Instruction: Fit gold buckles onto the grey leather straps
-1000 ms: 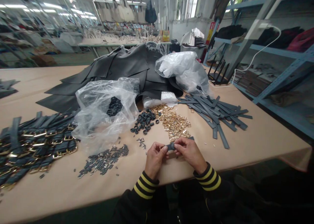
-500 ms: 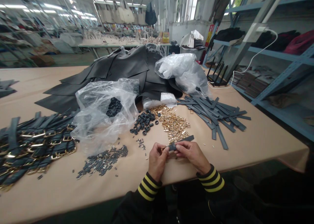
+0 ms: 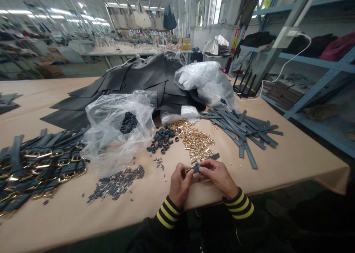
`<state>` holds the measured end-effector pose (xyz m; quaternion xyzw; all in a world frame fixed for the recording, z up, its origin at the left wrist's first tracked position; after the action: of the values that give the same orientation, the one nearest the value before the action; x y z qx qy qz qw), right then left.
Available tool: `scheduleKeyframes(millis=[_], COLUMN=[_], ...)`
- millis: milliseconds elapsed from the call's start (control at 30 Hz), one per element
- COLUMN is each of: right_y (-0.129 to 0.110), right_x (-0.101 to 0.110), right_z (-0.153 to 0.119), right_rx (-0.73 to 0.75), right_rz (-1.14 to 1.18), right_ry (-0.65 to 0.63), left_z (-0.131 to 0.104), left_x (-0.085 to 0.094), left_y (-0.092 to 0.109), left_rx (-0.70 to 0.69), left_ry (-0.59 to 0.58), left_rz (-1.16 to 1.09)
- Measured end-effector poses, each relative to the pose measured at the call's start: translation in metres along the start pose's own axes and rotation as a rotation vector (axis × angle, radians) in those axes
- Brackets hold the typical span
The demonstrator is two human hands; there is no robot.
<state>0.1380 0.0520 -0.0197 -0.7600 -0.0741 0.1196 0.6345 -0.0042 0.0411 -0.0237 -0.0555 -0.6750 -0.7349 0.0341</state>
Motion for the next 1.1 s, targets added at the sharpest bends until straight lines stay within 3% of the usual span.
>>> scheduleKeyframes(millis=[233, 433, 633, 767, 933, 1100], right_y=[-0.007, -0.012, -0.015, -0.021, -0.014, -0.003], right_x=[-0.002, -0.014, -0.009, -0.012, -0.014, -0.013], right_z=[-0.001, -0.002, -0.002, -0.005, -0.005, -0.003], right_rx=[0.107, 0.116, 0.167, 0.231, 0.171, 0.094], right_rz=[-0.216, -0.188, -0.326, -0.449, -0.321, -0.197], right_ry=[0.021, -0.048, 0.083, 0.088, 0.105, -0.005], left_z=[0.001, 0.001, 0.002, 0.002, 0.001, 0.001], left_x=[0.000, 0.000, 0.000, -0.001, -0.001, 0.001], left_y=[0.001, -0.003, -0.013, -0.009, -0.015, -0.020], left_rx=[0.049, 0.047, 0.111, 0.077, 0.122, 0.148], left_ry=[-0.021, -0.027, -0.049, -0.062, -0.068, -0.060], left_rz=[-0.114, -0.134, -0.280, -0.236, -0.265, -0.303])
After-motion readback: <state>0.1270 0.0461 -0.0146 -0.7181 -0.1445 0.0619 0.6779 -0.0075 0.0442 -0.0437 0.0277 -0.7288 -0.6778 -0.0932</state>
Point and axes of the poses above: each hand's wrist, its own z-axis towards the middle knuckle, its own x-axis out of the back of the hand, y = z × x, the point moved 6 cm from there along z, towards the middle knuckle, and after that the axes turned 6 degrees about -y, right-handed, at the moved point
